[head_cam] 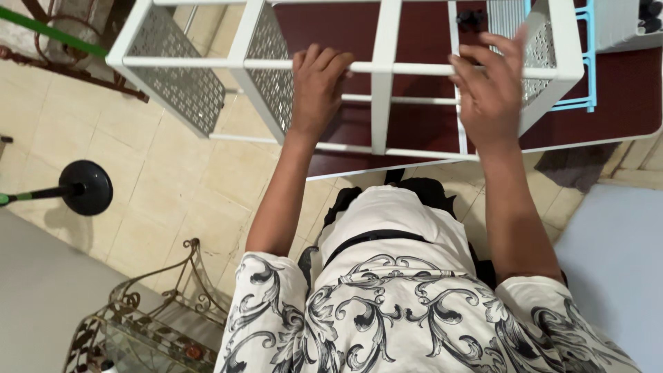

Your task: The person assembles a white metal shelving unit by hand. They attach perforated shelves to vertical supports, insert horizontal crossbars, and secure the structure. The person then places black caster wheels onto the bottom of the frame.

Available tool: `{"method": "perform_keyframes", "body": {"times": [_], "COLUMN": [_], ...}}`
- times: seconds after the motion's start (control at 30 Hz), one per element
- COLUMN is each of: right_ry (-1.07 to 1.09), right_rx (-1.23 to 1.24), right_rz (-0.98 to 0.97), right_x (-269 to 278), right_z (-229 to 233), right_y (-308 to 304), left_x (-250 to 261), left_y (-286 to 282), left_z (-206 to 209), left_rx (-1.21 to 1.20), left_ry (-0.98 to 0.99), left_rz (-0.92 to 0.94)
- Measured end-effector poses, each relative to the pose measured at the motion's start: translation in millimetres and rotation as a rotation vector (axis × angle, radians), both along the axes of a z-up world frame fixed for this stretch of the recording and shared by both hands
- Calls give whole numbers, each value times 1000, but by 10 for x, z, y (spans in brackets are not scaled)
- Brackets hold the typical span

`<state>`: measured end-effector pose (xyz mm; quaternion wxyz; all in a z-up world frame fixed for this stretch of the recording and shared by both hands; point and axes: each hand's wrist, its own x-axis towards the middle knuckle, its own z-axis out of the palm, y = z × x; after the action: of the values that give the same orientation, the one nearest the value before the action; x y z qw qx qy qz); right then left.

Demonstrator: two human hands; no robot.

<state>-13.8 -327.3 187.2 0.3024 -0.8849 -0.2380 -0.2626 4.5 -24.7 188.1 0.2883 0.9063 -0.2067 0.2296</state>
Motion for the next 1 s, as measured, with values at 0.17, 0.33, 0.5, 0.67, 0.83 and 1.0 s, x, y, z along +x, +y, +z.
{"method": "perform_keyframes", "body": {"times": [0.17,0.33,0.5,0.67,0.83,1.0], "right_ry": [-184,66,338,303,270,301], "right_rx": [211,588,688,481,410,434], "right_rz": [-241,-128,28,-2,27,119], "right_x": [-223,-540,-509,-340,-177,-74], "right_z": [34,-3,-63,5,16,4], "right_y": [-666,-1029,-1031,-1145,-1235,-1279], "left_x": [-127,-186,-230,-264,-247,-208], "left_y": [76,97,103,104,24,-55], "left_z": [171,276,380,569,597,517], "left_rx": [-23,4,40,60,107,94], "left_ry": [-4,-16,46,138,187,313], "left_rz": [33,45,43,-17,-21,3]}}
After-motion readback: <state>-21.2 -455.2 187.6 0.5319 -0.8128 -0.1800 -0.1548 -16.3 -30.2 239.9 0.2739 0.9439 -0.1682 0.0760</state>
